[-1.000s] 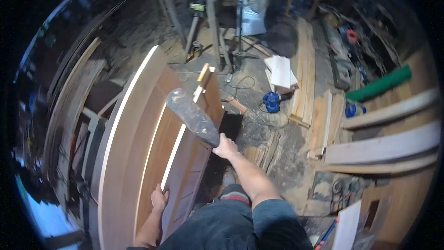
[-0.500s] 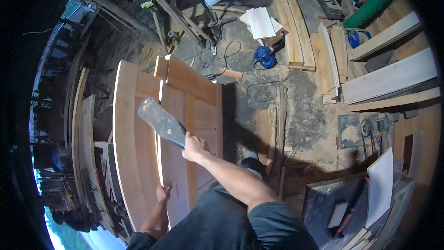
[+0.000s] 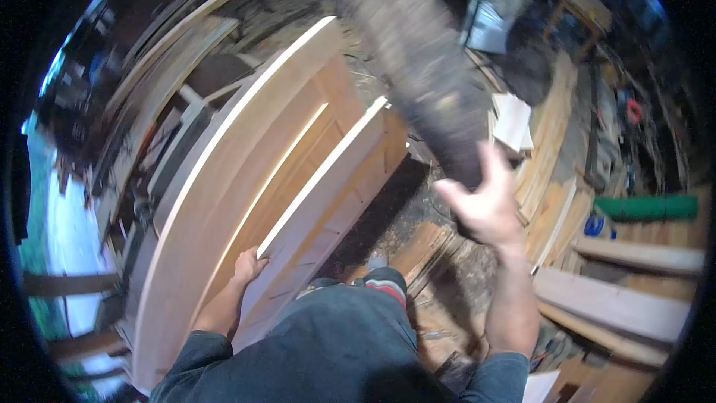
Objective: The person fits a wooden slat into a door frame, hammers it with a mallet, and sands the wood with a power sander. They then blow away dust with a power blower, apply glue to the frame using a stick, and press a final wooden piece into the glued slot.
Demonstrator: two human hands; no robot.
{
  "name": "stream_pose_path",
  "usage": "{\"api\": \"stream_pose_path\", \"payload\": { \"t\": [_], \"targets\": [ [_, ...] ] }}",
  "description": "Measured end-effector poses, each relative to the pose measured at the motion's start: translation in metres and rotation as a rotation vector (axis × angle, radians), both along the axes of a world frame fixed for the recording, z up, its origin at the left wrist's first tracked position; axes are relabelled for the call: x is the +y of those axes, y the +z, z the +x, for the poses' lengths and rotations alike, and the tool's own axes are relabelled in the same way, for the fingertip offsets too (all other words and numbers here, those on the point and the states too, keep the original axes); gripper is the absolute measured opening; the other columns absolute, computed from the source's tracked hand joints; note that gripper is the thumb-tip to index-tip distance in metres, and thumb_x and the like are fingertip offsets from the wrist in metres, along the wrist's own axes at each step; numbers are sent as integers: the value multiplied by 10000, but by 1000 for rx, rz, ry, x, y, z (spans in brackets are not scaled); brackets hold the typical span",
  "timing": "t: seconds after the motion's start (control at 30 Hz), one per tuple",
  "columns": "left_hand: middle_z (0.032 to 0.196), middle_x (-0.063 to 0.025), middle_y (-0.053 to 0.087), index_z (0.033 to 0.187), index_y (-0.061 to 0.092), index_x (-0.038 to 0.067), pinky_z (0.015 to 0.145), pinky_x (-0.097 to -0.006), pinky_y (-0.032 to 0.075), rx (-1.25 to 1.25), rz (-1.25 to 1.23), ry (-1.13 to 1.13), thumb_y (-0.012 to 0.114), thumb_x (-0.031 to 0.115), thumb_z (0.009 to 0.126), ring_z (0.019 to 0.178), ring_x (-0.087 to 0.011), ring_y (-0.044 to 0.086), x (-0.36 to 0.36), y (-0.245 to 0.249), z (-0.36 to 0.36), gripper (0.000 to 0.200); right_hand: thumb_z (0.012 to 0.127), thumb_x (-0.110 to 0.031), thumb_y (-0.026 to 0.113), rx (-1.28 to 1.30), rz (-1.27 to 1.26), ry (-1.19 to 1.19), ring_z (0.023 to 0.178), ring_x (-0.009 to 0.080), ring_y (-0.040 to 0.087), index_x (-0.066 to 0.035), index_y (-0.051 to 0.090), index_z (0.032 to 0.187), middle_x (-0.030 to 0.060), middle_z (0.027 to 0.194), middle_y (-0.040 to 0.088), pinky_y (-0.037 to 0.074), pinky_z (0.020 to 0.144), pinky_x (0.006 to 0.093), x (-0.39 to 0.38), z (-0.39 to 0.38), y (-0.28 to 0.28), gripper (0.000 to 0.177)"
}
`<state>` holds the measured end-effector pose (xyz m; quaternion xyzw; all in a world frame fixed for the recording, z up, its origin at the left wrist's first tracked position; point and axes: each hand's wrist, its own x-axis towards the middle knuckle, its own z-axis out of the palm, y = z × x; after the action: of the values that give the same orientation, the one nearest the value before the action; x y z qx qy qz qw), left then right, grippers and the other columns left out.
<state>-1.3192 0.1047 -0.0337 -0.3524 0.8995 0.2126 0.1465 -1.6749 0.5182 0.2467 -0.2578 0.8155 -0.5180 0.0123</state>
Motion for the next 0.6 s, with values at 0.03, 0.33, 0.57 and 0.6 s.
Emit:
{"api": "stream_pose_path", "payload": {
  "t": [0.03,0.33,0.57,0.6],
  "targets": [
    [1029,-213,728,1102,703,94,862,-517,546,-7,-16,13,776,361,840,970,-407,699,3,0,17,381,769,-198,830,74,-84,-15,1025,232,652,34,591,1238,155,1127,678,512,912,353,-5,-5,25,575],
    [866,-218,723,1017,687,67,791,-532,554,80,-62,54,780,342,832,876,-416,705,20,-13,97,344,893,-216,737,327,-584,-8,885,204,625,30,652,1085,138,967,647,497,815,316,-129,12,110,323],
    [965,-205,728,1028,668,52,844,-509,552,205,-61,41,741,287,836,957,-384,704,14,-26,114,312,746,-306,796,-315,887,15,1184,505,601,5,410,1362,362,1196,634,470,1030,515,-113,189,-255,791],
    [976,-205,727,1034,665,52,854,-508,551,223,-59,34,740,280,836,968,-382,702,8,-22,111,311,743,-321,805,-283,878,-33,1138,511,623,-15,437,1329,349,1139,663,485,1000,532,-124,192,-256,757]
  ]
}}
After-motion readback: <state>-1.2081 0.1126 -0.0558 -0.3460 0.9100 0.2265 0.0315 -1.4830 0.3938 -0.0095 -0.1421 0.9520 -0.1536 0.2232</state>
